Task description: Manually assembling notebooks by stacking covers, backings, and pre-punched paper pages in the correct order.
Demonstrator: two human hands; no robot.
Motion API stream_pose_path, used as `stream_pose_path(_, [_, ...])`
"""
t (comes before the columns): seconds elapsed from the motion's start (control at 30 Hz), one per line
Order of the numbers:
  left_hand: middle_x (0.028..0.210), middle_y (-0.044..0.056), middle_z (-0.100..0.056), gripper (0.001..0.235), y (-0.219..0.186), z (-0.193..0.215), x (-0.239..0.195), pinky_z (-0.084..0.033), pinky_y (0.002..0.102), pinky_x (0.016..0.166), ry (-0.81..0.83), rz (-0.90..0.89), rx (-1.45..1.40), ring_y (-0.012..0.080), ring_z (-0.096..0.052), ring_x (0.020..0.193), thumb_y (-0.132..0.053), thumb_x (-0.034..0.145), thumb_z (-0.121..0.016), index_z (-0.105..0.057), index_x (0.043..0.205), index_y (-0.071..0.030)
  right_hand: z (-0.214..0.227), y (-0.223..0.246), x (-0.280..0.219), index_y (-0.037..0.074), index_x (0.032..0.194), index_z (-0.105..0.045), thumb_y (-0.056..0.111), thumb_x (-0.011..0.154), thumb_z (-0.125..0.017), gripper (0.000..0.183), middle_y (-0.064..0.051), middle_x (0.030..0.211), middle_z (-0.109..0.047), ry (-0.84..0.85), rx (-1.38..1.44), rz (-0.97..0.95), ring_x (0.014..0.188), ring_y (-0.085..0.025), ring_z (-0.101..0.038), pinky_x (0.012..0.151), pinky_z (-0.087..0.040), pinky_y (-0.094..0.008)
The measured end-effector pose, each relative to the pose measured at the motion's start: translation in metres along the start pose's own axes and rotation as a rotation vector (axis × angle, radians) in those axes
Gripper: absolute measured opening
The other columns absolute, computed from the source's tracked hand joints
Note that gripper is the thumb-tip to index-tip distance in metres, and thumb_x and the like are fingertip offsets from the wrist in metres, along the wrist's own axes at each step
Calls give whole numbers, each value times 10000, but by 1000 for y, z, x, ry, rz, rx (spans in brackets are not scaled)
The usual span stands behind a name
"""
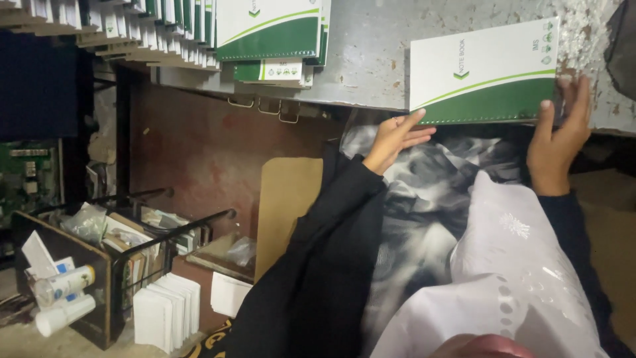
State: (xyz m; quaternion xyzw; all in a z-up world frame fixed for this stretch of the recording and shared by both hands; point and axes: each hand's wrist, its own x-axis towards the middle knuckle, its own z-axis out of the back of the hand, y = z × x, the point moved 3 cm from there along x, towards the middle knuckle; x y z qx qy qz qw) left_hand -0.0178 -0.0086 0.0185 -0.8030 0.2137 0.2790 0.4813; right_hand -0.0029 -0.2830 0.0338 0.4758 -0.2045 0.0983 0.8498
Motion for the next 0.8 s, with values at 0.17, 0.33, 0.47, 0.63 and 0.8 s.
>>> stream_pose_path(0.17, [775, 71, -572, 414, 26, 22, 20, -662, 399, 810, -5, -171, 40, 364, -771, 900, -296, 895, -758, -384, 797, -149, 22, -5, -28, -186, 1327, -663, -80, 1168, -545, 224, -330, 1152, -735, -271, -98, -38, 1024, -399, -735, 870, -591, -445])
stream_pose_path(0.33, [822, 167, -656, 336, 45, 55, 6, -679, 346, 700, -44, -123, 134, 356, -788, 843, -251, 938, -742, -480, 828, -73, 21, -6, -49, -43, 1242, -648, 266, 1147, -616, 325, -136, 1129, -680, 207, 437, -829, 1027, -184, -683, 991, -629, -309])
stream_pose_path(0.47, [734, 123, -645, 387, 48, 65, -12, -670, 309, 707, -40, -110, 212, 318, -795, 848, -288, 953, -723, -423, 762, -135, 5, -10, -51, -25, 1423, -565, 143, 1043, -612, 418, -177, 1276, -653, 307, 534, -980, 1124, -214, -665, 1017, -571, -305])
stream_pose_path(0.63, [1357, 183, -621, 392, 83, 89, 27, -653, 416, 906, 214, -117, 178, 265, -661, 1170, -186, 1016, -621, -516, 1322, 37, 1, -25, -57, 59, 1361, -644, 131, 984, -712, 390, -80, 1209, -700, 317, 398, -899, 983, -58, -639, 788, -508, -159])
stream_pose_path(0.8, [1302, 133, -627, 388, 68, 85, 52, -461, 343, 1059, 84, -494, 521, 218, -599, 1231, -288, 1049, -547, -545, 1327, -17, -2, -49, -67, -1, 1440, -595, 140, 988, -741, 495, -112, 1246, -685, 308, 333, -777, 995, -44, -610, 723, -489, -169])
